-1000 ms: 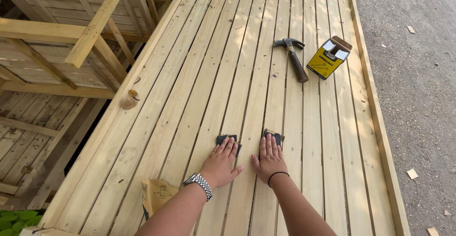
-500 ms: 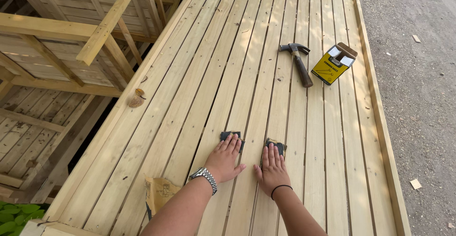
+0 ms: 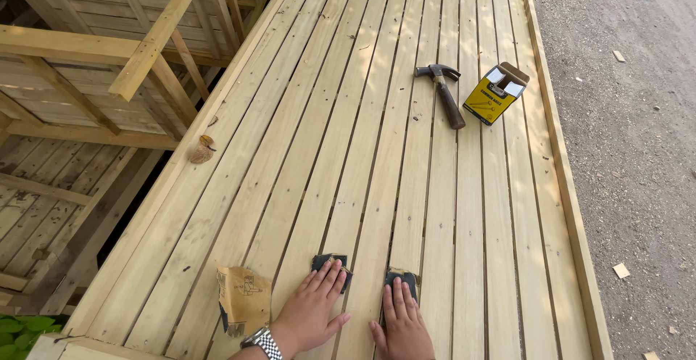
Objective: The person sands the surface of a wooden slatted bench using two sanding blocks. They move the blocks back and forth along the slats, covering the entire surface area.
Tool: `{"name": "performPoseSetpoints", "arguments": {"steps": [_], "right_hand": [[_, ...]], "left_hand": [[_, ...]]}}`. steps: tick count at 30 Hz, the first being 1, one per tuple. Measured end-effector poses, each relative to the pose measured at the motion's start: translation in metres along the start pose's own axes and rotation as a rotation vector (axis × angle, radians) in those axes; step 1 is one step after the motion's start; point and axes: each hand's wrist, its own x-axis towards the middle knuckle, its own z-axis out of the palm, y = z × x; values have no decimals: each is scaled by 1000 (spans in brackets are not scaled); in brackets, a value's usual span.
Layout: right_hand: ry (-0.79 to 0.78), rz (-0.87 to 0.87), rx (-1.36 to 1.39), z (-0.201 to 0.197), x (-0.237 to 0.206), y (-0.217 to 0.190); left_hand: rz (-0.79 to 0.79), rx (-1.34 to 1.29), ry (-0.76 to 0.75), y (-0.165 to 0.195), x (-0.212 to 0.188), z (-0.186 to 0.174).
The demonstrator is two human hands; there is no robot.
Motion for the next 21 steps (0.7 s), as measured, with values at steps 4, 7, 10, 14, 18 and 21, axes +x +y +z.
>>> {"name": "performPoseSetpoints", "arguments": {"steps": [4,7,10,14,18,21], "right_hand": [[218,35,114,-46,48,9],[199,32,132,-41,34,3],[-11,35,45,0,-18,-8],[-183,50,24,18,-35,-7],[135,48,160,-29,22,8],[231,45,177,-44,39,9]], "left_hand": [[-79,-8,91,-3,50,-14],[-66,10,49,3,41,-12],[26,-7,-39,13,-14,7],[-26,-26,-247,16,-35,17],[-7,2,15,7,18,-2],[-23,7,56,5,36,-8]]}}
